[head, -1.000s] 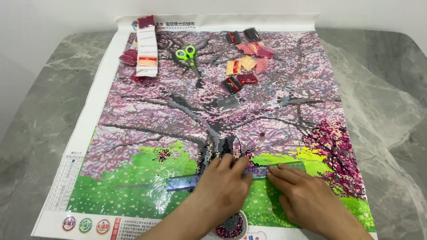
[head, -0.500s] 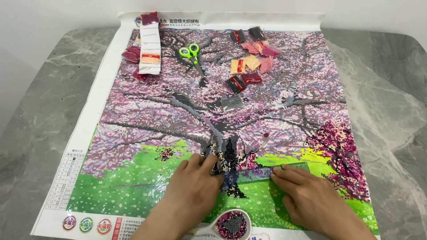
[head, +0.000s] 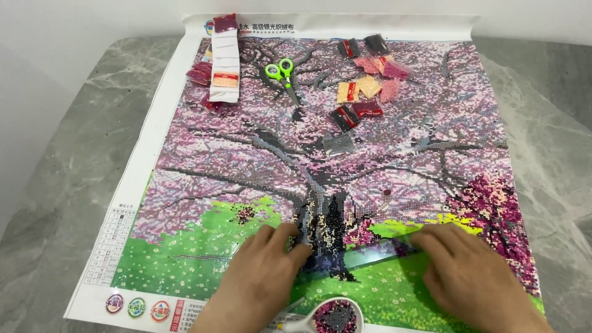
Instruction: The person is performing diamond painting, using a pen tool to pick up small resin diamonds from a tray and place them onto a sticky canvas following a pattern.
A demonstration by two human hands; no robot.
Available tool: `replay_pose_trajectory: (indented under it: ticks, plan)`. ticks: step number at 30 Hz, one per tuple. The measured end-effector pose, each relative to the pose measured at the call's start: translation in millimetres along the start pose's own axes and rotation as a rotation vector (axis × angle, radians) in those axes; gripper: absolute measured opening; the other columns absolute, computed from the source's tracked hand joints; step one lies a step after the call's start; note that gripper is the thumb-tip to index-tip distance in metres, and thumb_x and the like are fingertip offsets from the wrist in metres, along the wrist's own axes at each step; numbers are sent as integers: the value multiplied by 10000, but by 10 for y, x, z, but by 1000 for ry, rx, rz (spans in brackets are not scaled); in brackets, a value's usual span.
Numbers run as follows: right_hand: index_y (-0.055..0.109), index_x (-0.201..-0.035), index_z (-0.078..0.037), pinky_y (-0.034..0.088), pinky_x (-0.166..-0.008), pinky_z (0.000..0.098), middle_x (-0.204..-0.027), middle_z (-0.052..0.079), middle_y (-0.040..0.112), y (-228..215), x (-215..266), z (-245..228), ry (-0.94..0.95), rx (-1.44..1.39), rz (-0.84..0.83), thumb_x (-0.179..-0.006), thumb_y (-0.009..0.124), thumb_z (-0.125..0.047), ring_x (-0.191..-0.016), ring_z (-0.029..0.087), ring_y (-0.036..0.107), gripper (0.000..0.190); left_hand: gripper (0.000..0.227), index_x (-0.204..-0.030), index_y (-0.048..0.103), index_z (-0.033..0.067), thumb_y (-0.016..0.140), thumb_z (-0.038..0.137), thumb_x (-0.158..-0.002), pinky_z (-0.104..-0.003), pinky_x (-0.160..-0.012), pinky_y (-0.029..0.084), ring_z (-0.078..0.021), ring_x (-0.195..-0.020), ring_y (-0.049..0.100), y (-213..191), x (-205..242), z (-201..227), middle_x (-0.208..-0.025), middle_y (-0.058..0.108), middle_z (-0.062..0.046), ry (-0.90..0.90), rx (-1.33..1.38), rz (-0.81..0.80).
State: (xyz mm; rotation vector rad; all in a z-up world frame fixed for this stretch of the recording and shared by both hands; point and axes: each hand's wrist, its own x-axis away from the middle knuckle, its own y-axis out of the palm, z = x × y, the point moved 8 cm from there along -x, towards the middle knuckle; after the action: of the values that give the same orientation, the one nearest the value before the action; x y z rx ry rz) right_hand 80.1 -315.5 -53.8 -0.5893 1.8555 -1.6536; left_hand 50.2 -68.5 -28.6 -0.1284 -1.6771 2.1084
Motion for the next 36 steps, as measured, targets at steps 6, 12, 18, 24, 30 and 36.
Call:
replay_pose_trajectory:
  ticks: [6,12,18,24,30,36]
  plan:
    - [515,-1194,-273,509,-873,410,-1167,-74,609,95,58,391,253,217,-171,-664,577,-181,-1075,220,579,542,315,-1187,602,58,617,190,-901,-624,-944,436,-434,-1123,485,221,-184,383,-1291,491,-252,131,77,-85]
    - [480,-1060,-214,461,-861,425,-1176,2,578,47,-57,363,202,186,-266,-690,521,-116,-1081,246,536,385,309,-1218,529,12,494,113,-928,-591,-841,443,-457,-1028,468,435,-414,660,-1203,464,-249,241,-3,-208]
    - [462,-911,-202,421,-742,432,-847,-16,590,-70,-129,230,49,323,-219,-676,564,-128,-834,265,548,266,279,-1191,524,34,509,99,-920,-525,-773,476,-398,-956,489,344,-454,791,-1119,502,-217,262,-43,-189]
    - [467,-880,-211,416,-753,413,-853,-12,598,-93,-89,273,65,251,-253,-650,586,-164,-836,245,563,263,329,-1202,523,24,558,69,-878,-525,-750,503,-411,-933,525,383,-452,871,-1095,539,-238,300,-40,-119]
    - [483,-909,-231,425,-777,386,-829,-14,598,-230,59,335,66,58,-203,-620,677,-278,-825,222,566,351,332,-1232,527,42,532,34,-900,-512,-676,468,-407,-867,535,178,-418,935,-976,614,-239,345,-29,17]
    - [535,-938,-202,442,-709,351,-928,-56,627,-643,62,152,-9,-135,71,-646,693,-156,-753,189,564,336,391,-1188,515,107,583,45,-808,-511,-697,467,-410,-853,570,-1,-234,866,-945,594,-185,353,20,77]
